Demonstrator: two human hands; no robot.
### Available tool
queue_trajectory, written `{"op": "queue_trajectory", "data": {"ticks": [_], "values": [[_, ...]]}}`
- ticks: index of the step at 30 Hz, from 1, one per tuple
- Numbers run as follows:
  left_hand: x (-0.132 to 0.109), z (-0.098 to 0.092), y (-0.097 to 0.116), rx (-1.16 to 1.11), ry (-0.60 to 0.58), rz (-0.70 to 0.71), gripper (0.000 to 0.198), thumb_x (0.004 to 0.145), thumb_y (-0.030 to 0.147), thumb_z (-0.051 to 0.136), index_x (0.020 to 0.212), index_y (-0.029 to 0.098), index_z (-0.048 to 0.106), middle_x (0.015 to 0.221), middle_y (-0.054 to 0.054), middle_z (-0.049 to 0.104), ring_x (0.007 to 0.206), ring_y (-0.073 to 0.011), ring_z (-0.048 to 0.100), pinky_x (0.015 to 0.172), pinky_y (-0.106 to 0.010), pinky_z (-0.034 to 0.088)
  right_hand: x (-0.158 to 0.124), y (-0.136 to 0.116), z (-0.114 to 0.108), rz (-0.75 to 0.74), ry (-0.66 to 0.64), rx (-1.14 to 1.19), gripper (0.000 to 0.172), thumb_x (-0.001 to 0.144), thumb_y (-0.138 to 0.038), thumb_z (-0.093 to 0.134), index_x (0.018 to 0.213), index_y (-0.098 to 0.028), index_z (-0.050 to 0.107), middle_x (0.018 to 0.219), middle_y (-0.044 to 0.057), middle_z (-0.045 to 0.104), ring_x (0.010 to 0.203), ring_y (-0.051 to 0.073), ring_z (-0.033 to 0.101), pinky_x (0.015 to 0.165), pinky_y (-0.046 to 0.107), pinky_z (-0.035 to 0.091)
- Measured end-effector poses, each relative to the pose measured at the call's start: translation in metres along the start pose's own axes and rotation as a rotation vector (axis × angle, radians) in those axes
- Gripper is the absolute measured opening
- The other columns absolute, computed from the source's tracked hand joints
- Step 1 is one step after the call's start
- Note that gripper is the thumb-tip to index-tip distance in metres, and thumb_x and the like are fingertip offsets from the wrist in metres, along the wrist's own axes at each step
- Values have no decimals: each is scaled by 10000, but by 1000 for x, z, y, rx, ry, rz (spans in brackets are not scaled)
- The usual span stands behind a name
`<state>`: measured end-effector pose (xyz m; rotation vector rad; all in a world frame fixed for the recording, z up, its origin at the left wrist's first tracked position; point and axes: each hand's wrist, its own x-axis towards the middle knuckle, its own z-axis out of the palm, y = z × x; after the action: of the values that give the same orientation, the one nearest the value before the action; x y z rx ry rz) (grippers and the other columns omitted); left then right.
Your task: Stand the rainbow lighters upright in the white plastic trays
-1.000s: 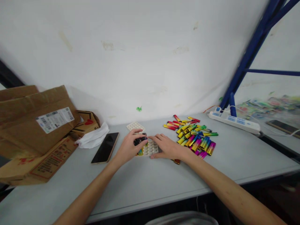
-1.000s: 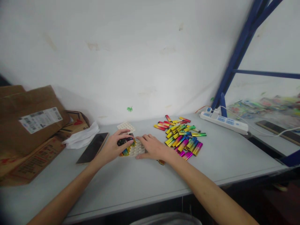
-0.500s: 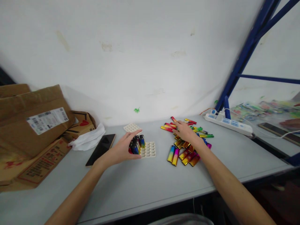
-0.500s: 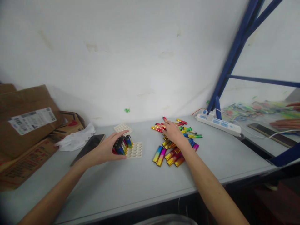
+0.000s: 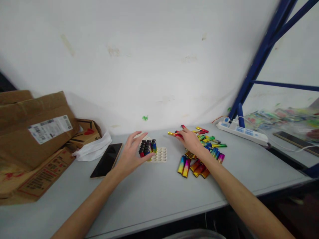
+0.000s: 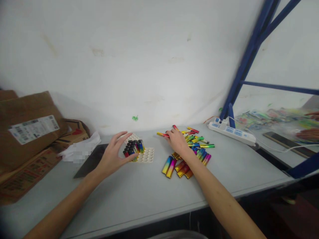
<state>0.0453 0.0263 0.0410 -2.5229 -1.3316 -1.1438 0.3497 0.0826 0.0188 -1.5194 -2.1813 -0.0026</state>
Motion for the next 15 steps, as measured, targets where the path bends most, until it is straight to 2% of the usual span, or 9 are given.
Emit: {"op": "queue_trajectory", "data": {"ticks": [3,5,8,10,12,15], "values": [[4,-11,15,10,237,39,421,927,336,712,1324,223,628,1277,-112,627,1155,-247,645,1017,-392,542,-3,-12,-9,-115,3,444,317,1025,-427,561,1069,-171,743,887,68,717,751,178,626,749,319,523],[6,-15,22,-35,256,67,307,959,296,677,1255,214,672,1178,-91,679,1016,-203,675,916,-338,568,-7,-24,-14,-171,-65,738,346,982,-488,615,1069,-180,747,841,35,704,648,136,589,654,283,512],[5,-16,28,-160,108,113,268,962,318,685,1204,203,704,1059,-66,741,839,-158,671,787,-282,567,-12,-46,-16,-166,-165,1037,363,882,-512,740,1028,-180,730,743,-6,668,559,107,569,577,257,494],[3,-14,31,-259,-10,79,268,938,364,717,1146,195,723,982,-53,769,718,-136,647,689,-254,547,-16,-58,-16,-144,-170,1146,367,810,-495,819,954,-181,694,707,-23,657,555,108,592,571,250,501],[2,-14,36,-381,-113,-29,276,918,399,733,1090,184,722,926,-48,777,673,-132,643,646,-244,531,-19,-66,-13,-133,-153,1201,377,771,-481,856,907,-186,666,710,-23,666,565,114,617,567,246,509],[3,-14,47,-606,-333,-224,297,943,406,683,1136,180,684,773,-19,736,645,-149,652,613,-250,528,-22,-74,-9,-151,-132,1218,360,782,-483,850,915,-190,687,711,-16,673,552,116,612,541,245,503]]}}
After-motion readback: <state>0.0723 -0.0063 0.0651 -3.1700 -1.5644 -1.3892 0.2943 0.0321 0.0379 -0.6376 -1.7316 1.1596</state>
